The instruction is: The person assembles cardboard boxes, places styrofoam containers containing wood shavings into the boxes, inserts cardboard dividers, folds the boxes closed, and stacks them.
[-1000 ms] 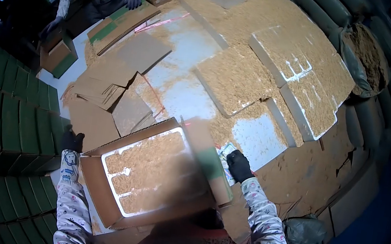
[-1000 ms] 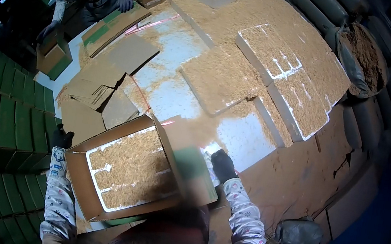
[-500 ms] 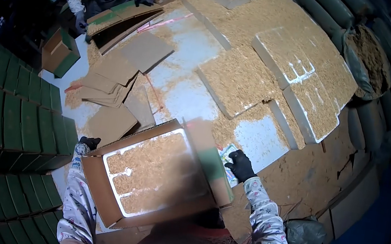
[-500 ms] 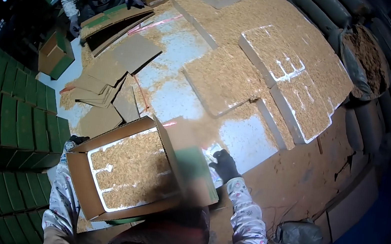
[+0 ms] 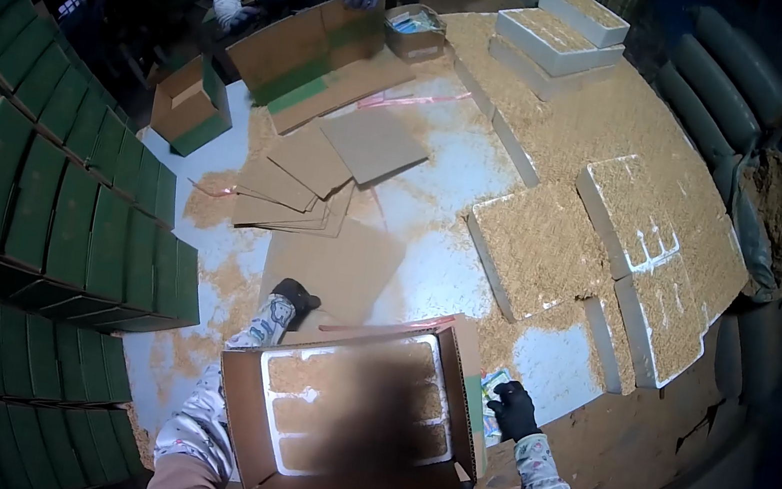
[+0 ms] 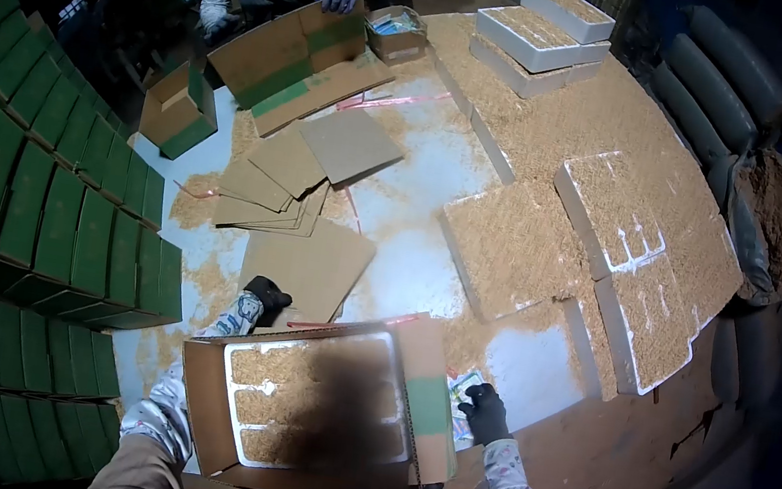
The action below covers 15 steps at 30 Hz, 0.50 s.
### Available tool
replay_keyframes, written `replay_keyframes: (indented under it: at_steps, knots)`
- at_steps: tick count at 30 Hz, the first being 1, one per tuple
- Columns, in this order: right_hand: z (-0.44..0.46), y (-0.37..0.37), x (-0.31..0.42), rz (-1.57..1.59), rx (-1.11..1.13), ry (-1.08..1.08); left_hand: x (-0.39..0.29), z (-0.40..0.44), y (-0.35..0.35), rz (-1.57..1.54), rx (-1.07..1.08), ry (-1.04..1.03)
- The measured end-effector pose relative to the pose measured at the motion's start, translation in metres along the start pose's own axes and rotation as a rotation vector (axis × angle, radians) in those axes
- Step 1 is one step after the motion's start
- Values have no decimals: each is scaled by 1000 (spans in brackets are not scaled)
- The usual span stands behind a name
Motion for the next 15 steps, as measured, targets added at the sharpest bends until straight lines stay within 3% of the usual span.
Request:
replay_keyframes:
  at_steps: [1,2,5,7,9,12,15]
  knots:
    - [1,0,0,34,-16,7,-11,-1,8,33,-17,-41]
    - [2,2,-1,11,9,16,-20,-2,13,114,-72,-253]
    - [6,0,-2,-51,58,5,-50,-7,29,295,-117,-598]
    - [5,-7,-4,-90,40,-63,-68,0,31,500,-150,-712]
    - [8,-6,-1,-111,45,-29,-87,19,28,583,-126,-789]
    - [6,-8,2,-119,19,-6,-122,42,22,748,-282,-916]
    - [3,-9,-2,-111,-9,7,-138,69,10,919,-167,-743]
Point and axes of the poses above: each hand's wrist, its own z-axis towards the middle knuckle, its own y-axis out of the back of the hand, x = y × z, the point moved 2 cm from there along z, towards the middle knuckle, and after that the axes turned 12 degrees about y, right-handed, at the moved point
